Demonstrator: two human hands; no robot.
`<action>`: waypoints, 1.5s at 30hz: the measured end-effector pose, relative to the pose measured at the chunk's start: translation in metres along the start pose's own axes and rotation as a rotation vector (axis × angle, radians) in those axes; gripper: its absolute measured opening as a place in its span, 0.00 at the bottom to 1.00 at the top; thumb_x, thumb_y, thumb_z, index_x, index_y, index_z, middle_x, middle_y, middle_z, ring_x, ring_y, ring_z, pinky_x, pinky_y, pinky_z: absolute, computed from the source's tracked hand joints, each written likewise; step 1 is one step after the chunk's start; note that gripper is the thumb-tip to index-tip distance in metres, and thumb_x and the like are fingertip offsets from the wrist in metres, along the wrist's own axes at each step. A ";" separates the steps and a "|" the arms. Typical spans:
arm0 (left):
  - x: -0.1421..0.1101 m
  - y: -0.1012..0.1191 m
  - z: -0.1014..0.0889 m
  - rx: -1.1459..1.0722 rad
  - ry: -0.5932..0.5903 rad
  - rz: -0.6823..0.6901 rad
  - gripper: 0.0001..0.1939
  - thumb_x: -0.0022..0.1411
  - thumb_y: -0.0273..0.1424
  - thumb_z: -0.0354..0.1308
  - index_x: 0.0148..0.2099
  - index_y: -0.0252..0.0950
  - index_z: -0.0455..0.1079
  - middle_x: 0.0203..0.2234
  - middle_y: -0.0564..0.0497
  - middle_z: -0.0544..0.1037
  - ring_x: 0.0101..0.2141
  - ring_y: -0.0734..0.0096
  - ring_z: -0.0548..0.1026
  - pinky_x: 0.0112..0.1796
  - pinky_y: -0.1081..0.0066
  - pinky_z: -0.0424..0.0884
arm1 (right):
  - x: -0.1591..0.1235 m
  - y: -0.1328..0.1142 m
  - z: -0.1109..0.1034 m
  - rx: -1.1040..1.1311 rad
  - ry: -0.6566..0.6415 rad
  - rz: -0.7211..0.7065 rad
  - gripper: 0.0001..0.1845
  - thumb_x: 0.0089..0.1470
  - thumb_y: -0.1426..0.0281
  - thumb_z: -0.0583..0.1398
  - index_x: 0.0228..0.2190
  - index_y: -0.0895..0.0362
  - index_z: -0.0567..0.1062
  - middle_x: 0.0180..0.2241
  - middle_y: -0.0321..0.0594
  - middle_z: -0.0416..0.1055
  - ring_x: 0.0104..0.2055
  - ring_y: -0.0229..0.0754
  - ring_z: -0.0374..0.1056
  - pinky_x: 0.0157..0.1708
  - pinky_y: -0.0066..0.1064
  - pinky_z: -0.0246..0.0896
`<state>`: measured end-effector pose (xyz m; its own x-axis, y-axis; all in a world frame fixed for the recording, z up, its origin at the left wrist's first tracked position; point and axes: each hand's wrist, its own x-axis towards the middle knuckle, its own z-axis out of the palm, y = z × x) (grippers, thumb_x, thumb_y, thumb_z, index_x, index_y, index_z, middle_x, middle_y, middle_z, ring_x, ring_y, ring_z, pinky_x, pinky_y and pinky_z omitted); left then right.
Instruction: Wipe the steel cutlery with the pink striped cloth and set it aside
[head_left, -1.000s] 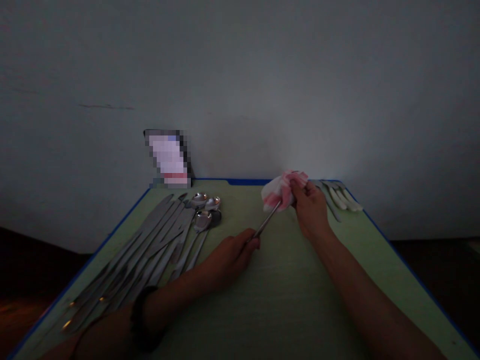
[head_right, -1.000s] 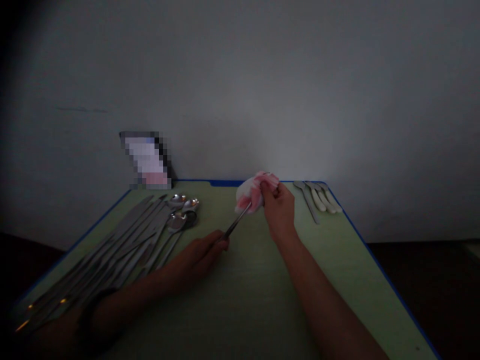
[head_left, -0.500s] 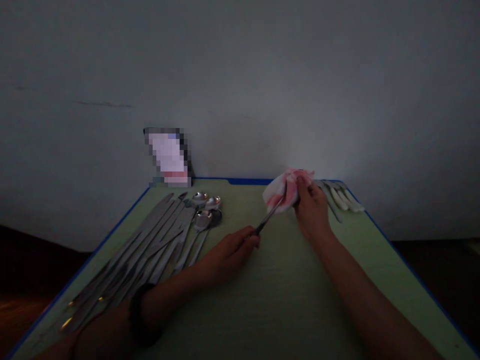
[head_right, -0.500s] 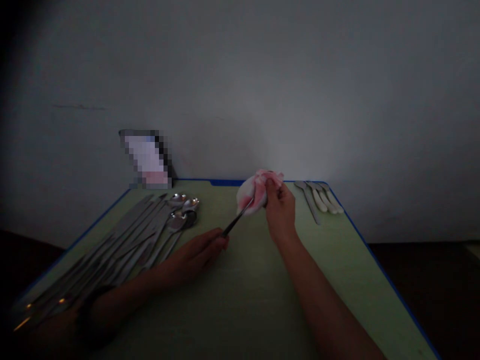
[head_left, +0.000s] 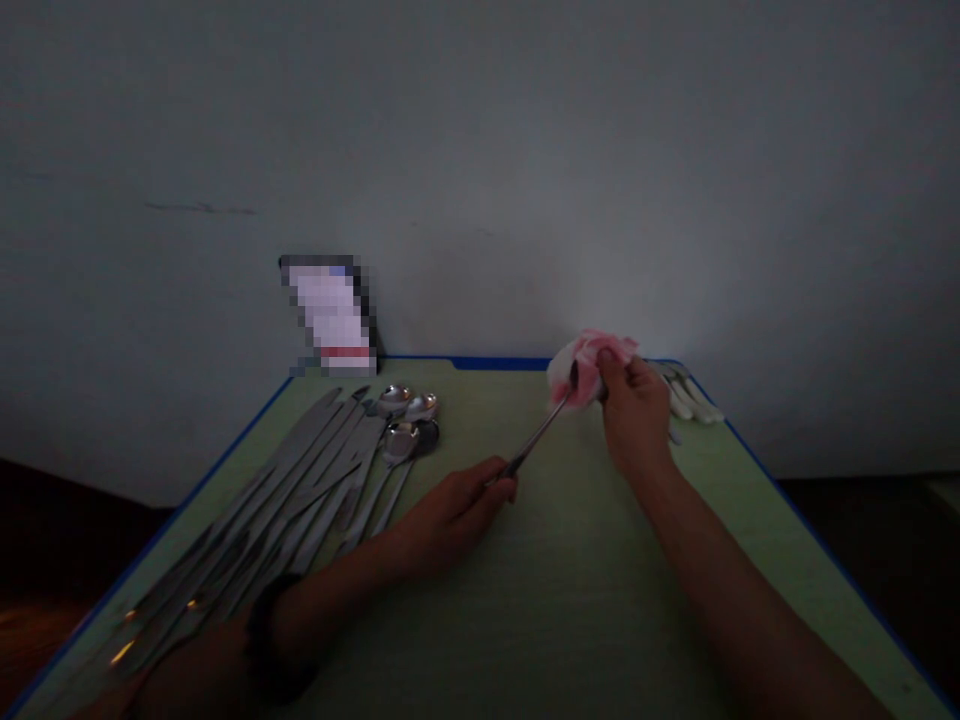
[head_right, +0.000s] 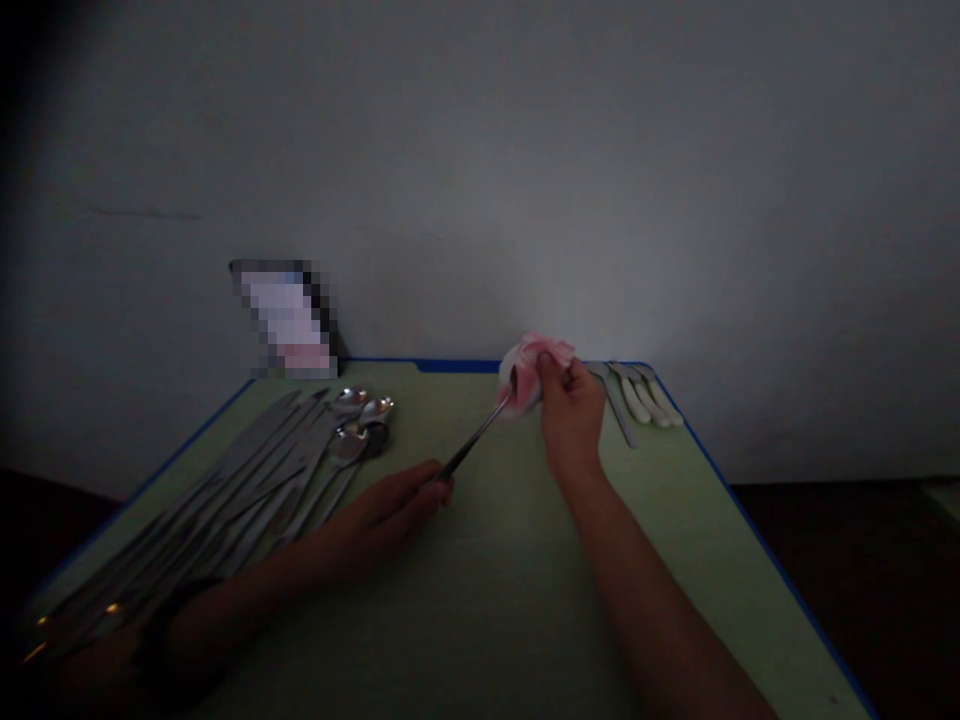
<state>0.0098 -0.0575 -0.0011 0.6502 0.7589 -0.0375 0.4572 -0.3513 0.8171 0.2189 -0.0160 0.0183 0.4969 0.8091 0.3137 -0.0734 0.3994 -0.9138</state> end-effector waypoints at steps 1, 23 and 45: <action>-0.001 0.000 0.000 0.004 -0.008 0.000 0.15 0.65 0.39 0.39 0.38 0.37 0.64 0.29 0.53 0.70 0.30 0.70 0.68 0.33 0.72 0.63 | 0.004 -0.003 -0.005 -0.084 -0.001 -0.051 0.11 0.46 0.62 0.59 0.29 0.56 0.74 0.24 0.34 0.69 0.26 0.34 0.62 0.26 0.25 0.56; 0.008 -0.008 0.002 -0.060 0.167 -0.033 0.14 0.64 0.38 0.43 0.34 0.36 0.65 0.22 0.57 0.66 0.23 0.75 0.64 0.26 0.77 0.60 | -0.056 0.031 0.038 0.045 -0.169 0.334 0.18 0.46 0.56 0.57 0.29 0.58 0.74 0.24 0.35 0.69 0.25 0.34 0.61 0.24 0.25 0.56; 0.007 -0.010 0.000 -0.146 0.210 -0.103 0.19 0.64 0.40 0.41 0.27 0.35 0.63 0.14 0.58 0.67 0.15 0.79 0.64 0.19 0.79 0.60 | -0.070 0.026 0.042 -0.172 -0.348 0.156 0.14 0.50 0.63 0.56 0.35 0.58 0.73 0.33 0.41 0.73 0.32 0.37 0.66 0.32 0.28 0.59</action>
<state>0.0094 -0.0482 -0.0097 0.4582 0.8887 -0.0171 0.4122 -0.1954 0.8899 0.1454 -0.0442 -0.0164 0.1669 0.9635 0.2092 0.0356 0.2062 -0.9779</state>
